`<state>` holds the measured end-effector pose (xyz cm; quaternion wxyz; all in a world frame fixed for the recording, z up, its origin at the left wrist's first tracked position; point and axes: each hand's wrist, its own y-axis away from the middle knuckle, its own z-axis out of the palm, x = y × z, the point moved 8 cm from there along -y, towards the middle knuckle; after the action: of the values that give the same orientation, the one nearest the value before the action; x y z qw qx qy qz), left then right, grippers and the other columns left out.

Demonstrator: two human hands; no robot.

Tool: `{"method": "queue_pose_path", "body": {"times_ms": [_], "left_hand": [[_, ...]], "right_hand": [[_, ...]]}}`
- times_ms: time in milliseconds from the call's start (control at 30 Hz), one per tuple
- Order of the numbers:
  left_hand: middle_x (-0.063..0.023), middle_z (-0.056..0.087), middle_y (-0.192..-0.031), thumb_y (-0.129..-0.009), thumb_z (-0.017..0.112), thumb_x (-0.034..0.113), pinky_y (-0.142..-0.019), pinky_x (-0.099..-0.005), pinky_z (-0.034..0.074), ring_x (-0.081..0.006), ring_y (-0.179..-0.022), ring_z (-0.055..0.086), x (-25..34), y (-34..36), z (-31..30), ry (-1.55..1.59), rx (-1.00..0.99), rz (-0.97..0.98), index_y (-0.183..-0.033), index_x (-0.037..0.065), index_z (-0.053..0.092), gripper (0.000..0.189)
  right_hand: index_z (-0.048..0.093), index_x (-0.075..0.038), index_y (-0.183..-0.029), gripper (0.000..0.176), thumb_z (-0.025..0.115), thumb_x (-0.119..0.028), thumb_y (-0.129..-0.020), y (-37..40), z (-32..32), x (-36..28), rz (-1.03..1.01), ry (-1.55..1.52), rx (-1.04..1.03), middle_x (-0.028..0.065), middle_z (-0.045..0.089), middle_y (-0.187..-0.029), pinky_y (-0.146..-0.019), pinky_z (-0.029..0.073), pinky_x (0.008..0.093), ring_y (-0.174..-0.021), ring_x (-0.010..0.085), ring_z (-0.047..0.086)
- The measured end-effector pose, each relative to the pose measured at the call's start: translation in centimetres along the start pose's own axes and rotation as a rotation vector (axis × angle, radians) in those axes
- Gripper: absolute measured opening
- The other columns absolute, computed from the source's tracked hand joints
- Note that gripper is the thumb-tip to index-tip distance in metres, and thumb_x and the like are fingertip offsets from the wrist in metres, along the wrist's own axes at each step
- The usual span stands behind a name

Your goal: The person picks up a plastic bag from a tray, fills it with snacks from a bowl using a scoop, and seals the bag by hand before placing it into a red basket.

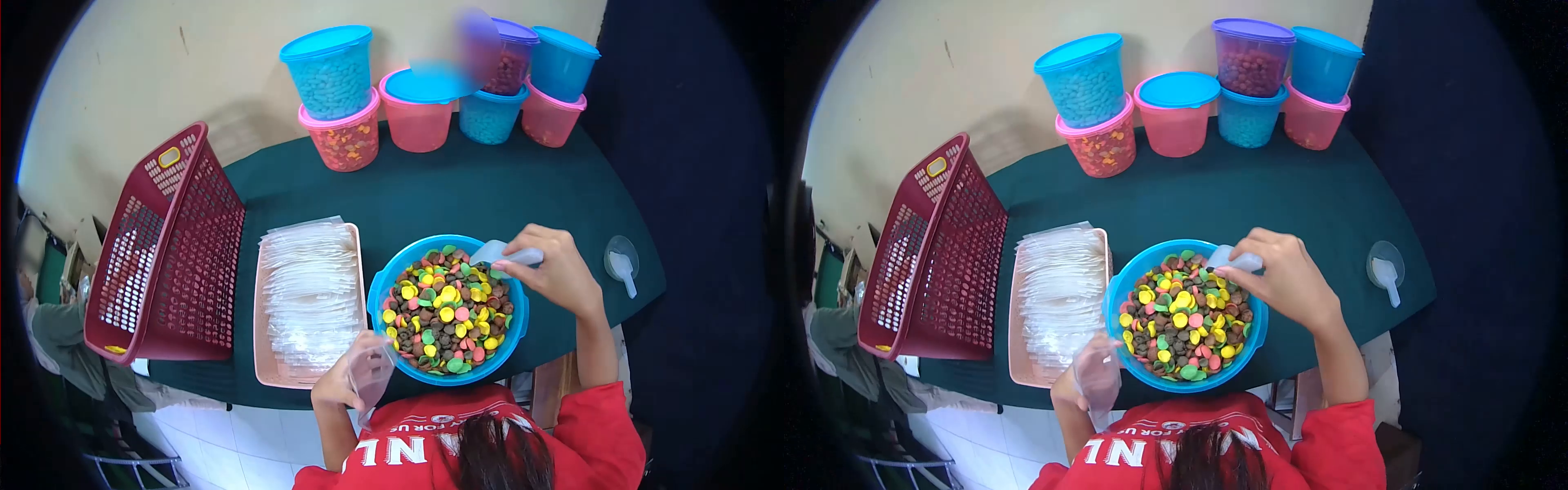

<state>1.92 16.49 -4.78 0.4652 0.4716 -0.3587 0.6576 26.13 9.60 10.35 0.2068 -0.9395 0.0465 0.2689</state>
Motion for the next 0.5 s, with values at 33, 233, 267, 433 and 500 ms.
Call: {"method": "queue_pose_path", "body": {"times_ms": [33,233,267,433,500], "left_hand": [[-0.0106,0.034,-0.121,-0.043,0.080,0.055,-0.092,-0.0366,0.033,-0.0233,-0.112,0.037,-0.2,0.3,-0.3,0.001,-0.016,-0.001,-0.129,0.001,0.031,0.113],[-0.0209,0.030,-0.132,-0.046,0.077,0.056,-0.101,-0.0423,0.019,-0.0321,-0.122,0.027,-0.2,2.8,3.8,-0.188,-0.615,0.078,-0.130,-0.001,0.031,0.112],[-0.0209,0.030,-0.132,-0.046,0.077,0.056,-0.101,-0.0423,0.019,-0.0321,-0.122,0.027,-0.5,3.1,4.0,-0.179,-0.626,0.079,-0.130,-0.001,0.031,0.112],[-0.0196,0.025,-0.137,-0.046,0.080,0.050,-0.100,-0.0425,0.022,-0.0326,-0.123,0.030,-1.0,4.5,3.3,0.046,-0.626,-0.035,-0.132,0.000,0.027,0.112],[-0.0193,0.023,-0.137,-0.046,0.082,0.047,-0.100,-0.0425,0.023,-0.0325,-0.122,0.032,-1.0,4.7,2.8,0.092,-0.599,-0.060,-0.132,0.000,0.025,0.114]], "right_hand": [[0.062,-0.001,-0.078,0.022,0.068,-0.022,-0.072,0.8,-0.3,-0.5,0.061,0.043,0.011,0.0127,0.058,-0.070,-0.055,0.045,0.0334,-0.063,0.0275,0.058],[0.062,-0.001,-0.082,0.022,0.065,-0.021,-0.074,5.4,-0.1,-1.7,0.311,0.157,0.107,0.0138,0.058,-0.069,-0.056,0.046,0.0345,-0.060,0.0286,0.058],[0.062,-0.001,-0.082,0.022,0.065,-0.021,-0.073,5.9,-0.4,-1.6,0.357,0.156,0.160,0.0138,0.059,-0.070,-0.056,0.046,0.0344,-0.060,0.0289,0.059],[0.060,0.002,-0.073,0.013,0.064,-0.011,-0.073,8.9,-0.4,0.9,0.552,-0.124,0.405,0.0042,0.057,-0.054,-0.044,0.039,0.0205,-0.049,0.0057,0.052],[0.060,0.001,-0.072,0.013,0.064,-0.011,-0.073,9.8,1.0,1.6,0.594,-0.166,0.445,0.0036,0.057,-0.054,-0.044,0.039,0.0202,-0.049,0.0058,0.052]]}}
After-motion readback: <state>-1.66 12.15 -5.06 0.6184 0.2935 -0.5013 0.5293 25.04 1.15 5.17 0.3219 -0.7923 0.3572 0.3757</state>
